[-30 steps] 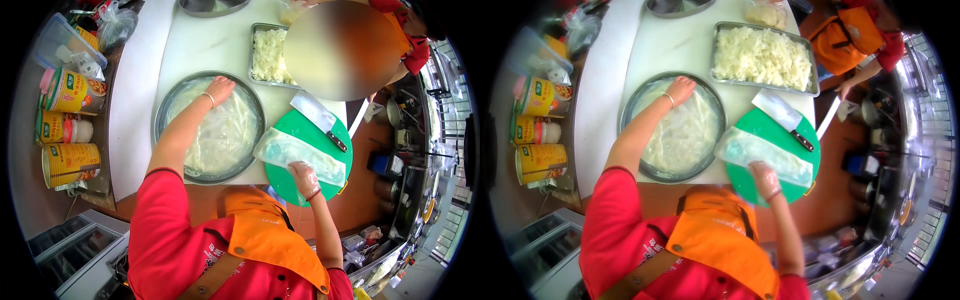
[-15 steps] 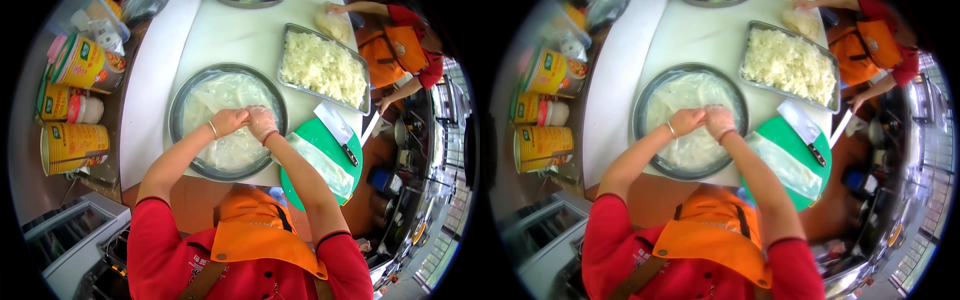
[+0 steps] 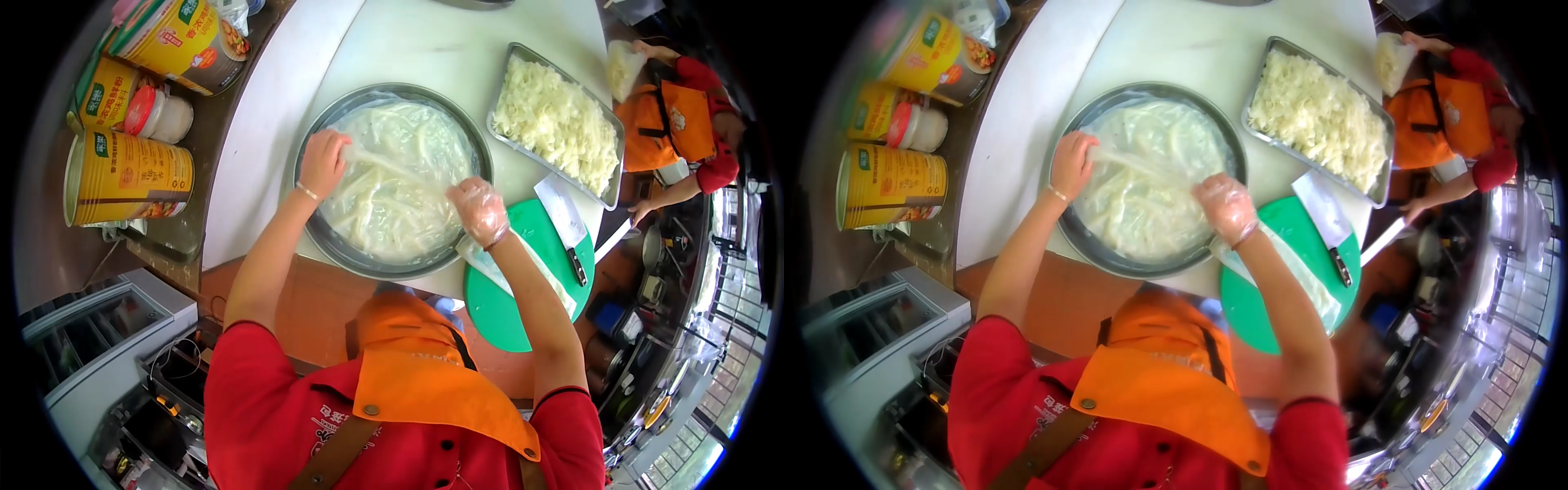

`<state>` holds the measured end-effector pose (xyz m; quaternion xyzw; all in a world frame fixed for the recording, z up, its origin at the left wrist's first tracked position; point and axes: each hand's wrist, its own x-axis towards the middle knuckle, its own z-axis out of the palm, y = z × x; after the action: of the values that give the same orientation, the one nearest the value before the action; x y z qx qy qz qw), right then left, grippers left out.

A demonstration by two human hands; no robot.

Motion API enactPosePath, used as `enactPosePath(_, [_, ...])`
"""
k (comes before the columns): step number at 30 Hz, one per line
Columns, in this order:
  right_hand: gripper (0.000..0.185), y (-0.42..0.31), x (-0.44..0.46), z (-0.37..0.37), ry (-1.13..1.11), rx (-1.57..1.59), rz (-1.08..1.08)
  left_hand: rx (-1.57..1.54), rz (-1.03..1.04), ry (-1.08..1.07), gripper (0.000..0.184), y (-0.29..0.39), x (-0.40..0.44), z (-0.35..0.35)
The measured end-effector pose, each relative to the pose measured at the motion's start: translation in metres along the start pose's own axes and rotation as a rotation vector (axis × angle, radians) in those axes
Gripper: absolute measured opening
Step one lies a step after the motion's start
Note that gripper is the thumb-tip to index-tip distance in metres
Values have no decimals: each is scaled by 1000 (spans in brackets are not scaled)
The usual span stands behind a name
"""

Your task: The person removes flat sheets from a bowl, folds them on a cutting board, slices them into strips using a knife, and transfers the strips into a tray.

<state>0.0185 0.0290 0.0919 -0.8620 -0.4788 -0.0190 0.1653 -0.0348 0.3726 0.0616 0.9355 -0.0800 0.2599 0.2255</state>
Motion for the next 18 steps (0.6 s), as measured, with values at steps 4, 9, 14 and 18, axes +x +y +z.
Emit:
enactPosePath(4, [18, -11, -31, 16, -321, 24, -152, -45, 54, -223, 20, 12, -57, -24])
enactPosePath(9, [20, -22, -48, 31, -529, -68, -122, -87, 142, -602, 31, 8, -123, -28])
enactPosePath(14, [41, -9, -6, 53, -110, -12, 388, 47, -28, -337, 40, 4, -71, 9])
enactPosePath(18, [27, -4, 24, 78, -534, 7, 586, 164, -37, -459, 42, -29, -23, 44])
